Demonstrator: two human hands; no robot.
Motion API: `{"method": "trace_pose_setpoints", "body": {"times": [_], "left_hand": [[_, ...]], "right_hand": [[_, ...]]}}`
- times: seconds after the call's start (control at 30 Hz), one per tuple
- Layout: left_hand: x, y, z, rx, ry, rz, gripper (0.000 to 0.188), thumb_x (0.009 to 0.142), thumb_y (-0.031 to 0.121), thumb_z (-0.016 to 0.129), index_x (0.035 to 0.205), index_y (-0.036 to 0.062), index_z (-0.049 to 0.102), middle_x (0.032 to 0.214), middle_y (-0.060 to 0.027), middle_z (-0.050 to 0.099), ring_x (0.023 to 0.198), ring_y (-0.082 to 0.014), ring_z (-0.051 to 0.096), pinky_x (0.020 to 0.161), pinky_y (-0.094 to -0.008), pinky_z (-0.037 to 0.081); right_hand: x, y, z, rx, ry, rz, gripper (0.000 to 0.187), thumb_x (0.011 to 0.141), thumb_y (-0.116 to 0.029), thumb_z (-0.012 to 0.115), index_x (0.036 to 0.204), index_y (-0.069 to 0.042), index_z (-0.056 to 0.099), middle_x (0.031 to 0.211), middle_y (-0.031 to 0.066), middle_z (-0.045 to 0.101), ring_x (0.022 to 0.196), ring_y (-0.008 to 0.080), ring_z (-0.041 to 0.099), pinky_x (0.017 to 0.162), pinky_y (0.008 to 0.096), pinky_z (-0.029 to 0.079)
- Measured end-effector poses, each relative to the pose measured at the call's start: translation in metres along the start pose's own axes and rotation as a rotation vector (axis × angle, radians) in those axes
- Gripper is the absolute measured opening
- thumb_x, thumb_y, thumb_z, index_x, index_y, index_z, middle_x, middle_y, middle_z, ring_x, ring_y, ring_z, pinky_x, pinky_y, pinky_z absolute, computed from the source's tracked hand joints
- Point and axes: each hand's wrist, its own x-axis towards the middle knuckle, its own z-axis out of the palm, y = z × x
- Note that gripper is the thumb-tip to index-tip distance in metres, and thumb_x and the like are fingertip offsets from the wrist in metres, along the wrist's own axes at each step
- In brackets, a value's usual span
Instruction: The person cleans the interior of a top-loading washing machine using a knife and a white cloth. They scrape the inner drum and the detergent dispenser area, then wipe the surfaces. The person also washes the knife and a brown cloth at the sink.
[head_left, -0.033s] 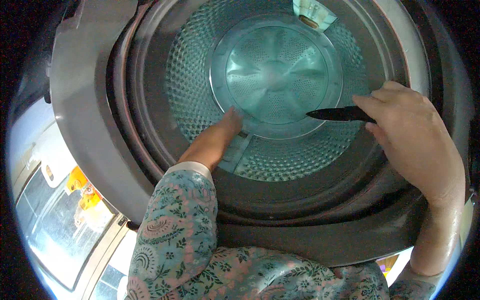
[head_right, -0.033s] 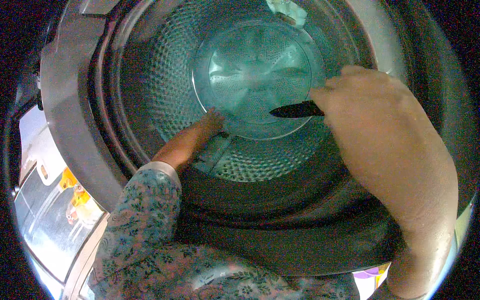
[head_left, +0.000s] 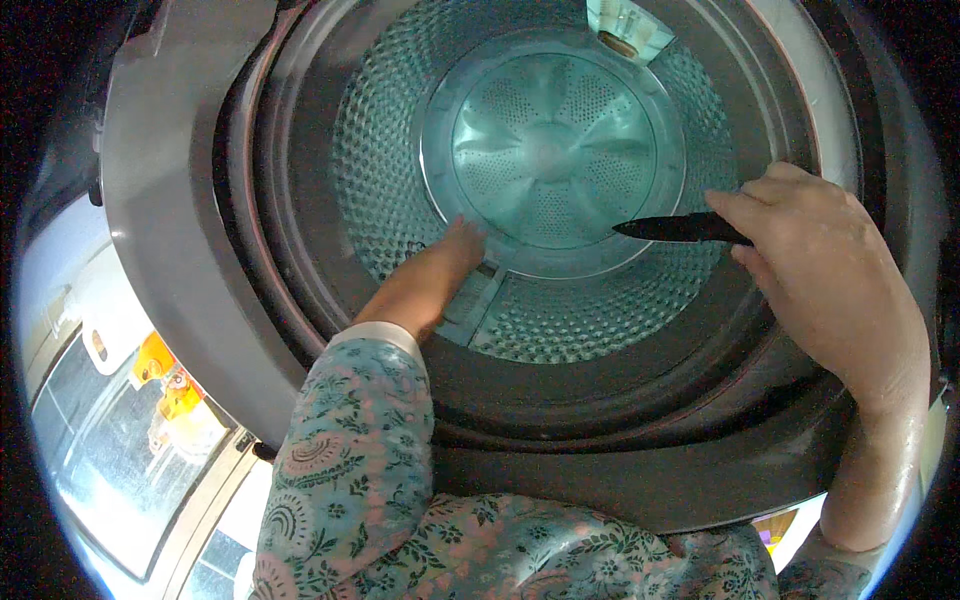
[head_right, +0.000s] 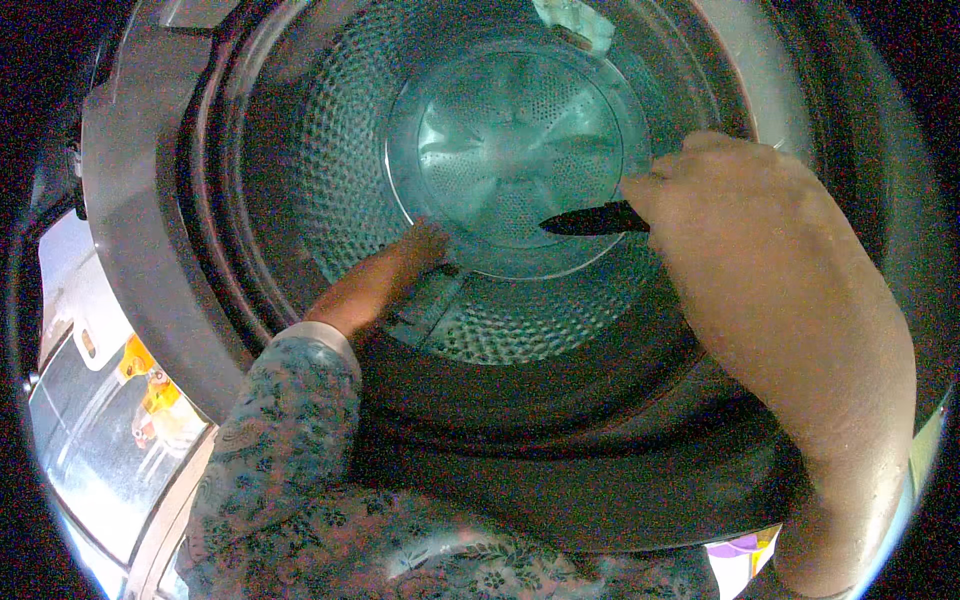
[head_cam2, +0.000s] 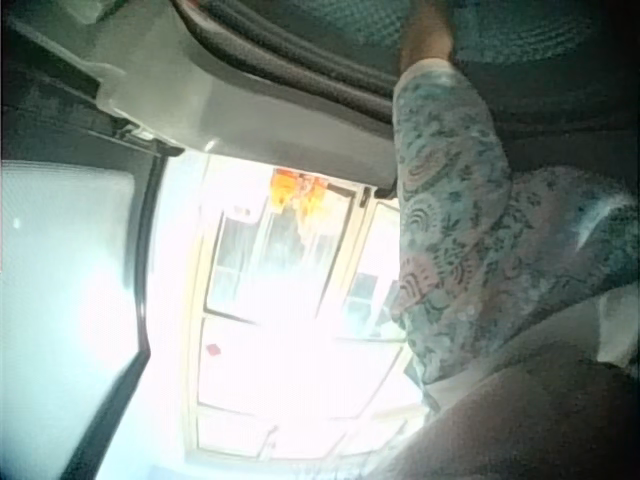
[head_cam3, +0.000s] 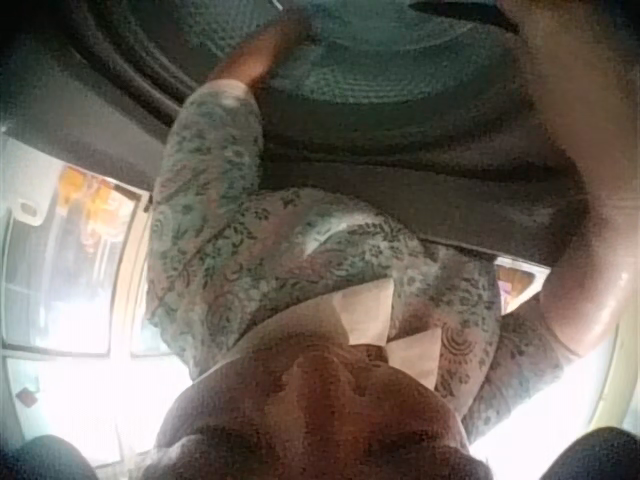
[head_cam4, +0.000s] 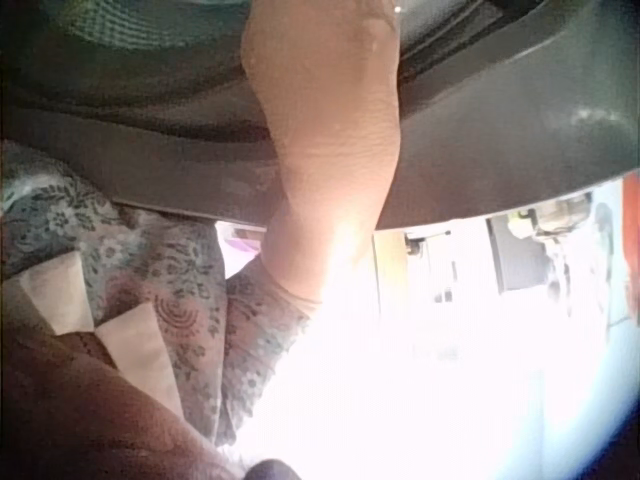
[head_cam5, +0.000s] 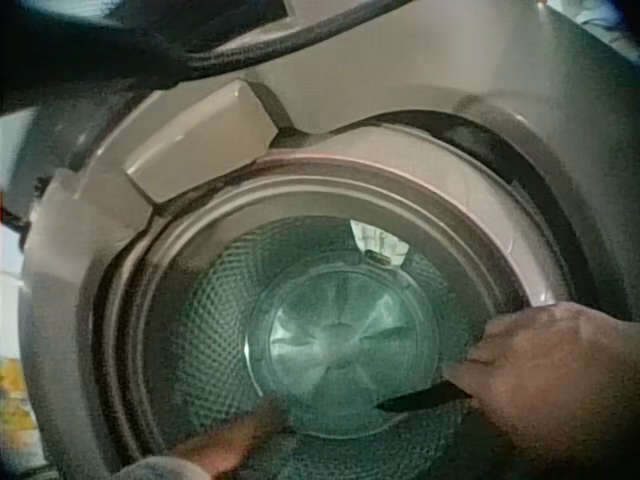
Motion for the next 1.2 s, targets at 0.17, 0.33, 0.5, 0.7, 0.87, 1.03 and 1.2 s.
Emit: {"method": "trace_pose_setpoints", "body": {"times": [0.17, 0.33, 0.5, 0.7, 0.87, 1.03, 1.2], "left_hand": [[-0.008, 0.004, -0.011, 0.048, 0.061, 0.1, 0.037, 0.084, 0.031, 0.052, 0.118, 0.0178, 0.059, 0.128, -0.0001, 0.051, 0.126, -0.0256, 0.04, 0.107, -0.0549, 0.014], [0.009, 0.012, -0.001, 0.014, -0.053, 0.068, 0.035, 0.083, 0.029, 0.051, 0.115, 0.0172, 0.06, 0.124, -0.0021, 0.054, 0.122, -0.0258, 0.044, 0.104, -0.0564, 0.019], [0.008, 0.014, -0.001, -0.048, -0.056, 0.048, 0.034, 0.083, 0.027, 0.051, 0.113, 0.0165, 0.061, 0.122, -0.0036, 0.056, 0.119, -0.0258, 0.047, 0.102, -0.0569, 0.022], [0.019, 0.017, -0.001, -0.186, -0.058, 0.046, 0.033, 0.082, 0.025, 0.051, 0.111, 0.0157, 0.062, 0.12, -0.0055, 0.058, 0.116, -0.0257, 0.05, 0.1, -0.0576, 0.027], [0.032, 0.014, -0.001, -0.344, -0.098, 0.088, 0.033, 0.081, 0.023, 0.051, 0.11, 0.015, 0.063, 0.117, -0.007, 0.059, 0.113, -0.0257, 0.053, 0.098, -0.0581, 0.031], [0.087, 0.016, 0.078, -0.411, -0.234, 0.062, 0.037, 0.08, 0.027, 0.052, 0.113, 0.0141, 0.062, 0.123, -0.0051, 0.056, 0.116, -0.0256, 0.05, 0.099, -0.0604, 0.026], [0.005, 0.02, 0.014, -0.227, 0.089, 0.031, 0.039, 0.08, 0.033, 0.054, 0.115, 0.0157, 0.061, 0.13, -0.0039, 0.051, 0.129, -0.0286, 0.035, 0.106, -0.0583, 0.011]], "right_hand": [[0.001, 0.001, 0.002, -0.041, -0.031, 0.028, 0.027, 0.069, -0.003, 0.065, 0.096, 0.0, 0.06, 0.082, 0.012, 0.059, 0.086, 0.0292, 0.056, 0.076, 0.0391, 0.046], [0.001, 0.0, 0.0, 0.009, -0.037, 0.035, 0.026, 0.07, -0.003, 0.064, 0.095, 0.0, 0.06, 0.082, 0.0121, 0.059, 0.086, 0.0295, 0.056, 0.077, 0.0393, 0.046], [0.0, -0.001, -0.002, -0.02, -0.055, 0.036, 0.027, 0.07, -0.002, 0.064, 0.097, 0.0, 0.06, 0.083, 0.0124, 0.06, 0.086, 0.029, 0.056, 0.078, 0.039, 0.046], [0.002, -0.001, 0.0, -0.075, -0.088, 0.038, 0.029, 0.071, -0.003, 0.063, 0.1, 0.0, 0.06, 0.084, 0.0122, 0.06, 0.088, 0.0288, 0.056, 0.079, 0.0387, 0.046], [0.003, 0.001, 0.002, -0.062, -0.083, 0.057, 0.029, 0.071, -0.003, 0.063, 0.1, -0.001, 0.06, 0.085, 0.0118, 0.06, 0.089, 0.029, 0.055, 0.079, 0.0388, 0.046], [0.005, -0.004, -0.004, -0.025, -0.081, 0.019, 0.03, 0.071, -0.003, 0.063, 0.1, -0.001, 0.06, 0.086, 0.0122, 0.06, 0.089, 0.0293, 0.055, 0.079, 0.0389, 0.046], [0.001, 0.0, 0.0, -0.012, -0.048, 0.033, 0.029, 0.071, -0.003, 0.063, 0.099, 0.0, 0.06, 0.086, 0.0126, 0.06, 0.088, 0.0295, 0.055, 0.08, 0.039, 0.045]]}}
